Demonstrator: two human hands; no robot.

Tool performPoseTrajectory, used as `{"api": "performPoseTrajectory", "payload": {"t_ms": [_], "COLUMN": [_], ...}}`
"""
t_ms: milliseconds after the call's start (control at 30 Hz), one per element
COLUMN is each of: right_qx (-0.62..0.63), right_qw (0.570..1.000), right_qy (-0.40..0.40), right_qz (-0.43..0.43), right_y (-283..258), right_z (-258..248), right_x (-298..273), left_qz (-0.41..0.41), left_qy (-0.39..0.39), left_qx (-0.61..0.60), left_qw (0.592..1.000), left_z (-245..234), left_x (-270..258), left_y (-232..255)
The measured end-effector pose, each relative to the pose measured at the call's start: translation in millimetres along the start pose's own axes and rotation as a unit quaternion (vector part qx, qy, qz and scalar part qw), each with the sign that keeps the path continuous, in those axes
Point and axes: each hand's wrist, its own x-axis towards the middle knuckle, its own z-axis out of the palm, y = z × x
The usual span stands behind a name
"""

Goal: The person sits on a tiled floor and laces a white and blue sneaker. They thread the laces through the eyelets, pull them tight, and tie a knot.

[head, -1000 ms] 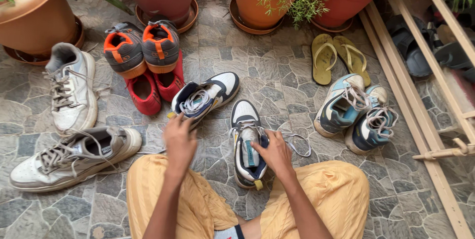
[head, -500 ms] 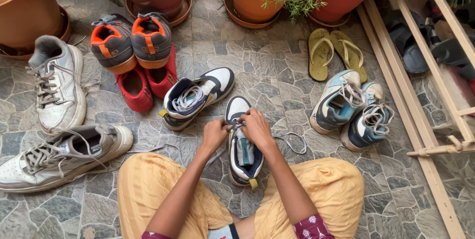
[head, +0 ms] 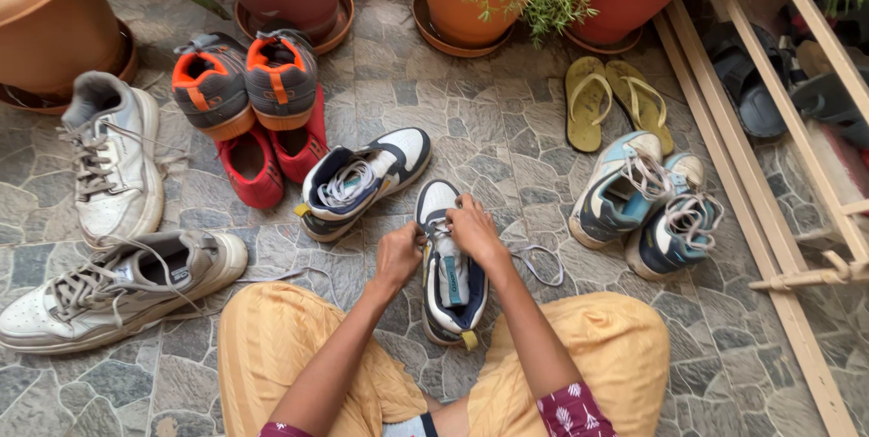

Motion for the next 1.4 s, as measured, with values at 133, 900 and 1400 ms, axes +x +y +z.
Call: {"api": "performPoseTrajectory", "payload": {"t_ms": [133, 900, 1400], "right_qx": [0.043, 0.03, 0.121], "right_qw": [0.999, 0.998, 0.981], "right_qy": [0.01, -0.05, -0.075], "right_qz": [0.016, -0.001, 0.131], "right_y": [-1, -19, -14], "right_z": [5, -17, -57], "right_x": [12, 0, -38], "left_qz": [-0.147, -0.039, -0.335], "left_qy": [-0.002, -0.046, -0.182], "left_qx": [-0.124, 0.029, -0.424], "left_qw": [0.981, 0.998, 0.821], "left_z": [-1, -24, 31], "left_x": [8, 3, 12], "left_y": [-13, 16, -71]}}
